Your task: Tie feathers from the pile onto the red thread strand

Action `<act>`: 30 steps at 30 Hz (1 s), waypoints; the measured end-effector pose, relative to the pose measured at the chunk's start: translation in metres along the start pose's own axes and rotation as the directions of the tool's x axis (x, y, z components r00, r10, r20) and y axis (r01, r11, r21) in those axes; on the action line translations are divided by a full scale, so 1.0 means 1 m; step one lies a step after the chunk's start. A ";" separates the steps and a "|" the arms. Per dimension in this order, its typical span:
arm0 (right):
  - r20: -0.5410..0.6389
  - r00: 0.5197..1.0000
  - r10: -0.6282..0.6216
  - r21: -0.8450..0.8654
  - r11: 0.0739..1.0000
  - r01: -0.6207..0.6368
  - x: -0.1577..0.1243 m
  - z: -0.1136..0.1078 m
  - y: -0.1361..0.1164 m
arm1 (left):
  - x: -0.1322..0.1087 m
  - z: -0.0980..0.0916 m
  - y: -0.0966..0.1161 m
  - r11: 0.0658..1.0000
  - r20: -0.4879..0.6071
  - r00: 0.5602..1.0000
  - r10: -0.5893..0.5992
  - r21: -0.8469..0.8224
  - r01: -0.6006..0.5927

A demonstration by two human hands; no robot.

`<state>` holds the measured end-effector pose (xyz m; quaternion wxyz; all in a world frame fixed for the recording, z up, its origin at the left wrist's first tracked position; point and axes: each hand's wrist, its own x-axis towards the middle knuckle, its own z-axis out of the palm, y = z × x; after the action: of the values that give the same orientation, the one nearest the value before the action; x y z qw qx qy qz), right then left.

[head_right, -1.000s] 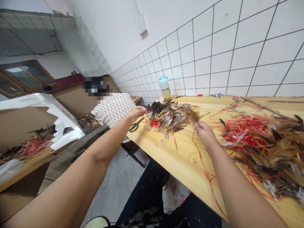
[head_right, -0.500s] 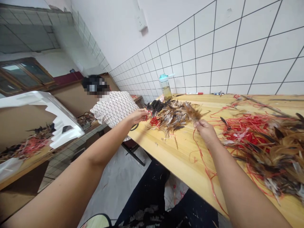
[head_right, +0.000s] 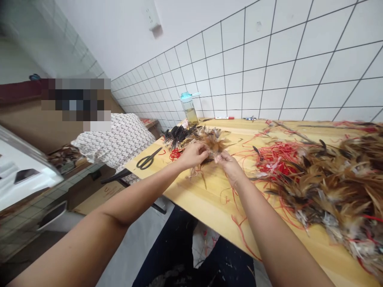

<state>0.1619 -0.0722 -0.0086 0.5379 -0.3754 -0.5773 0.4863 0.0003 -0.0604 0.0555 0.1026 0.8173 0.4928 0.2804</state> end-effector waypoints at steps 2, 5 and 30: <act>0.017 0.998 0.065 0.113 0.991 -0.066 -0.001 0.001 -0.003 | 0.001 0.009 0.006 1.000 0.025 1.000 0.013 0.016 -0.013; -0.011 0.981 0.192 0.207 0.961 -0.186 0.000 -0.002 -0.003 | 0.001 0.017 0.008 0.998 0.048 0.999 0.027 -0.057 -0.024; -0.088 0.983 0.160 -0.992 0.080 -0.102 0.001 -0.010 -0.011 | 0.009 0.039 -0.002 0.739 0.077 0.807 0.585 0.359 -0.570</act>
<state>0.1726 -0.0723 0.0023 0.0870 -0.6784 -0.7291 0.0254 0.0241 -0.0478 0.0256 -0.1529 0.9279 0.2605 0.2186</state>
